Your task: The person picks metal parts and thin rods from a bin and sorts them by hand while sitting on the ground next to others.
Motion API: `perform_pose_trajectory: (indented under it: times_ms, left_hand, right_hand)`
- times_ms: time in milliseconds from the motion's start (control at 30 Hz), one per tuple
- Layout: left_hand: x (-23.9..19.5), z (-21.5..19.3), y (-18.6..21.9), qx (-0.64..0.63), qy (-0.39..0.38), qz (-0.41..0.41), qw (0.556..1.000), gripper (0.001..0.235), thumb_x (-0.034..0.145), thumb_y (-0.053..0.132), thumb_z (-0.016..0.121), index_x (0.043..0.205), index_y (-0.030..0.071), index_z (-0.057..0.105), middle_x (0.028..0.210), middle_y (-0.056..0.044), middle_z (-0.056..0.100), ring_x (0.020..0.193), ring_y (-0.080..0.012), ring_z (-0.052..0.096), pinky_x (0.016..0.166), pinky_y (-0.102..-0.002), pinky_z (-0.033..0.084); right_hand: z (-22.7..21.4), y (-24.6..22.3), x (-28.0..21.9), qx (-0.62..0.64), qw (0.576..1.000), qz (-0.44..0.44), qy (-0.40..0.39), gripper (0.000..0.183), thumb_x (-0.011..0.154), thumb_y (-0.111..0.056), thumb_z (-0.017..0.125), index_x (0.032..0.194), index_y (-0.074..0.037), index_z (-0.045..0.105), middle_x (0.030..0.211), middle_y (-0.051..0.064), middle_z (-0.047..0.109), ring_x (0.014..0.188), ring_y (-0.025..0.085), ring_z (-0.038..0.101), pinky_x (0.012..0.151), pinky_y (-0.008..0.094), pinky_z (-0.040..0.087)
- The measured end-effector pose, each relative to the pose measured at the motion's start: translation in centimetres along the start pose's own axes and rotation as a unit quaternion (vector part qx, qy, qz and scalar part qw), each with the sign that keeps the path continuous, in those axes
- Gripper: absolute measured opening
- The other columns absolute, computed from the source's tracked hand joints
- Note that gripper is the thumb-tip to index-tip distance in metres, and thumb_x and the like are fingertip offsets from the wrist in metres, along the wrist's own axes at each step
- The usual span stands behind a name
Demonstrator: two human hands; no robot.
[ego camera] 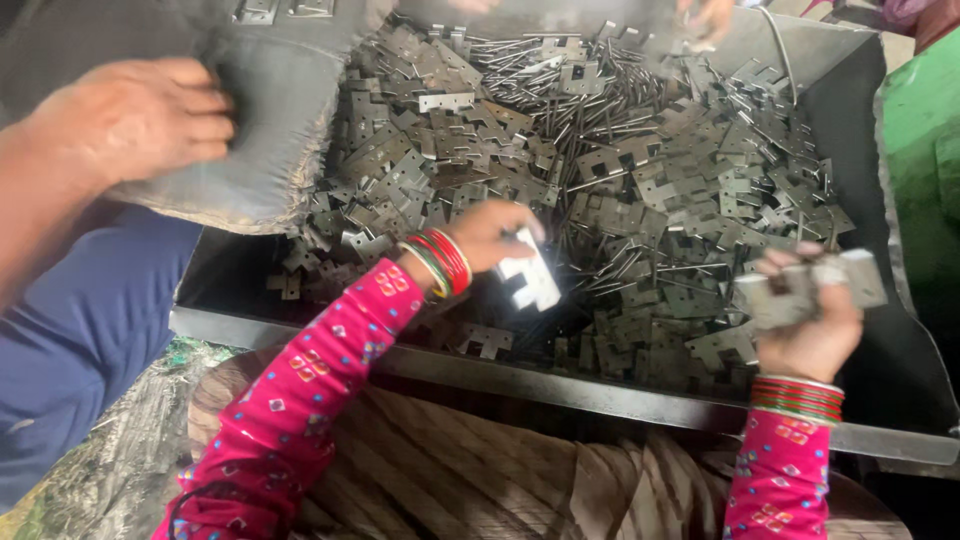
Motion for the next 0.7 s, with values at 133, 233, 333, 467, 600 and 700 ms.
perform_pose_trajectory:
  times_ms: [133,233,333,467,600,700]
  left_hand:
    - [0.6,-2.1,-0.9,-0.187,0.084,0.074,0.976,0.038,0.086,0.004,0.07,0.124,0.006,0.07,0.109,-0.006,0.072,0.098,-0.0176,0.069,0.085,-0.034,0.06]
    - [0.5,-1.4,-2.9,-0.315,0.097,-0.045,0.943,0.043,0.084,-0.001,0.066,0.125,0.007,0.069,0.11,-0.004,0.072,0.093,-0.016,0.07,0.077,-0.034,0.063]
    - [0.4,-1.4,-3.7,-0.389,0.113,-0.111,0.907,0.037,0.085,-0.001,0.066,0.121,0.004,0.072,0.107,-0.007,0.073,0.087,-0.0198,0.073,0.072,-0.038,0.065]
    - [-0.2,-3.1,-3.8,-0.466,0.143,-0.144,0.861,0.03,0.085,0.003,0.071,0.115,0.003,0.071,0.108,-0.008,0.073,0.091,-0.0268,0.075,0.073,-0.043,0.068]
    - [0.1,-4.4,-2.5,-0.545,0.144,-0.129,0.816,0.033,0.083,0.002,0.073,0.115,0.004,0.064,0.108,-0.01,0.072,0.094,-0.0305,0.076,0.074,-0.049,0.07]
    - [0.3,-3.3,-0.5,-0.58,0.09,-0.086,0.805,0.036,0.088,0.009,0.068,0.122,0.004,0.056,0.111,-0.021,0.076,0.096,-0.0366,0.078,0.077,-0.048,0.069]
  right_hand:
    - [1.6,7.5,2.3,-0.393,0.905,0.156,-0.047,0.05,0.084,-0.042,0.071,0.111,0.0,0.072,0.099,0.02,0.074,0.081,0.034,0.071,0.076,0.047,0.058]
    - [1.3,14.4,3.4,-0.799,0.572,0.16,-0.092,0.067,0.087,-0.062,0.074,0.096,0.005,0.077,0.089,0.025,0.074,0.084,0.038,0.072,0.082,0.05,0.057]
    - [1.1,17.7,3.9,-0.812,0.565,0.057,-0.137,0.061,0.081,-0.057,0.079,0.107,-0.002,0.076,0.089,0.023,0.072,0.083,0.04,0.069,0.078,0.051,0.056]
    - [-1.7,14.7,3.5,-0.45,0.884,0.08,-0.1,0.049,0.083,-0.035,0.077,0.118,-0.002,0.075,0.089,0.018,0.073,0.071,0.025,0.069,0.07,0.047,0.053]
    - [-3.7,8.2,2.8,-0.192,0.973,0.12,0.043,0.031,0.096,-0.027,0.072,0.119,-0.007,0.066,0.102,0.011,0.07,0.083,0.021,0.069,0.079,0.048,0.057]
    - [-2.6,7.7,1.6,-0.015,0.973,0.191,0.126,0.024,0.098,-0.027,0.067,0.112,-0.008,0.062,0.102,0.011,0.069,0.085,0.022,0.07,0.084,0.055,0.059]
Point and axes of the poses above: each hand's wrist, its own x-axis towards the middle knuckle, its own z-axis out of the palm, y = z × x, the point moved 6 cm from there along x, towards the middle knuckle
